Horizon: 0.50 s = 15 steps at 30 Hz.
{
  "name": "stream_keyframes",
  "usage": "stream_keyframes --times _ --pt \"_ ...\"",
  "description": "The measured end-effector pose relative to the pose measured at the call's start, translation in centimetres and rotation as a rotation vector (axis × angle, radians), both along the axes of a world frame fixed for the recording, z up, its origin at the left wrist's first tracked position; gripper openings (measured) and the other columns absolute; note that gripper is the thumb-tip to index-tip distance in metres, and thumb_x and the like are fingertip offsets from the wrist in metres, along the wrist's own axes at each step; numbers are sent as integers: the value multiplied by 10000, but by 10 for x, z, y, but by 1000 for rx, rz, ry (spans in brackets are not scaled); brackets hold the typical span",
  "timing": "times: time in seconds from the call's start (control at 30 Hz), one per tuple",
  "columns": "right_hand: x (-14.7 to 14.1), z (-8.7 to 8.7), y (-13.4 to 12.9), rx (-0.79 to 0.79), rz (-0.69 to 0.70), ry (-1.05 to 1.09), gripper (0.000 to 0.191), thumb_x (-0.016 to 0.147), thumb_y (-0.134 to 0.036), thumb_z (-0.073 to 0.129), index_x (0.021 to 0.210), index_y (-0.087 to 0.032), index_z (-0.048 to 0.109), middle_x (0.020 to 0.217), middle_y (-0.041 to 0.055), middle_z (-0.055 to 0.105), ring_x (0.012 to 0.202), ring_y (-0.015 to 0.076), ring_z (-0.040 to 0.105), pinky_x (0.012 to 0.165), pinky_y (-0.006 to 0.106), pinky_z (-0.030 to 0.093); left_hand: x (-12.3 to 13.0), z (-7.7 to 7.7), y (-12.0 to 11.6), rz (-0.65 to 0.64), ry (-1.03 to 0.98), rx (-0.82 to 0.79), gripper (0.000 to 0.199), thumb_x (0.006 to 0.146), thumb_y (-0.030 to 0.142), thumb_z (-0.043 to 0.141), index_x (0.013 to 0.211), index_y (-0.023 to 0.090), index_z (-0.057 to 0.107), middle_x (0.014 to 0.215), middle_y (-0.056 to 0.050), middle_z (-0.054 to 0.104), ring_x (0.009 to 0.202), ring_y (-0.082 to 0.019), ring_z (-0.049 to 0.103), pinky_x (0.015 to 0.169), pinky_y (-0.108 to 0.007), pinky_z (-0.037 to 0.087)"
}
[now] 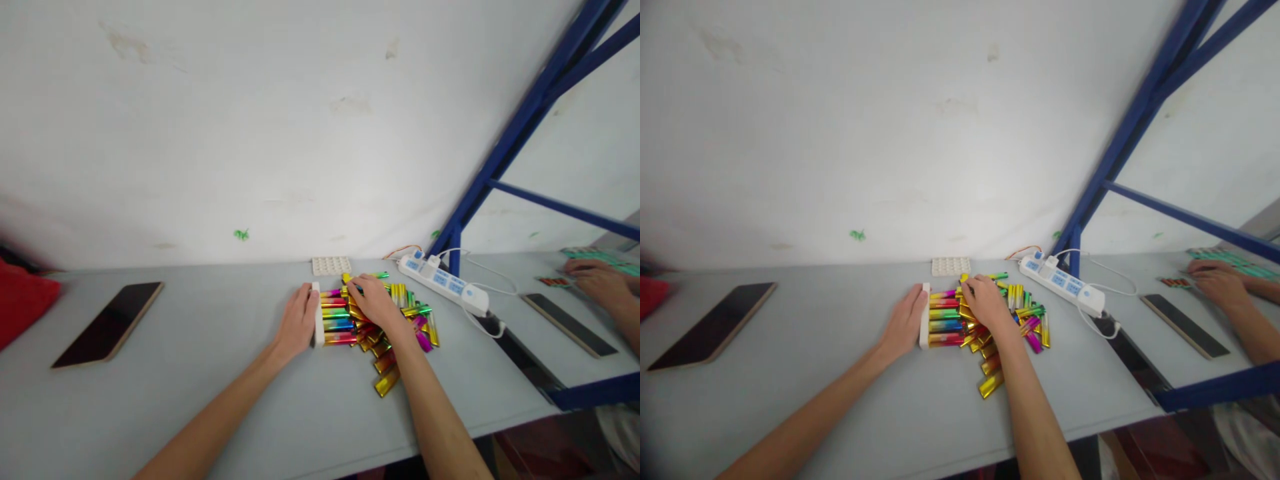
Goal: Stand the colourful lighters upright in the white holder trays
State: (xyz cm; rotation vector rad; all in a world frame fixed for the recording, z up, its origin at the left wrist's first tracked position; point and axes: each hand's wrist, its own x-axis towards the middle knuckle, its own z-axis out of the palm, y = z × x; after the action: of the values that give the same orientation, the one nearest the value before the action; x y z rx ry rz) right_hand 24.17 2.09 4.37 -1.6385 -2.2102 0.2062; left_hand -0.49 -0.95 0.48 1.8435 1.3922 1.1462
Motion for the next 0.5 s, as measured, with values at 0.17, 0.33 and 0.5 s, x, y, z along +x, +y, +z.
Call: stream_keyframes --times 0.17,0.33,0.5 --pt "0 1 -2 -24 11 -11 355 1360 -269 629 1226 -197 949 1263 154 962 1237 283 871 1137 349 565 -5 1 4 5 16 11 355 1222 618 472 1079 338 636 1091 -86 842 1154 -372 821 1106 -521 642" --pt "-3 0 -5 -22 2 -7 442 1392 -360 567 1211 -215 943 1281 153 961 1243 280 870 1143 352 568 -21 8 8 -26 18 10 409 1221 663 478 1051 337 656 1001 -56 831 994 -339 813 970 -471 658" --pt "-8 7 -9 16 -24 7 399 1381 -313 568 1232 -227 929 1314 151 940 1301 295 850 1182 375 577 -31 12 8 -40 -38 1 503 1224 729 488 1077 314 732 959 -50 853 937 -329 813 922 -471 684"
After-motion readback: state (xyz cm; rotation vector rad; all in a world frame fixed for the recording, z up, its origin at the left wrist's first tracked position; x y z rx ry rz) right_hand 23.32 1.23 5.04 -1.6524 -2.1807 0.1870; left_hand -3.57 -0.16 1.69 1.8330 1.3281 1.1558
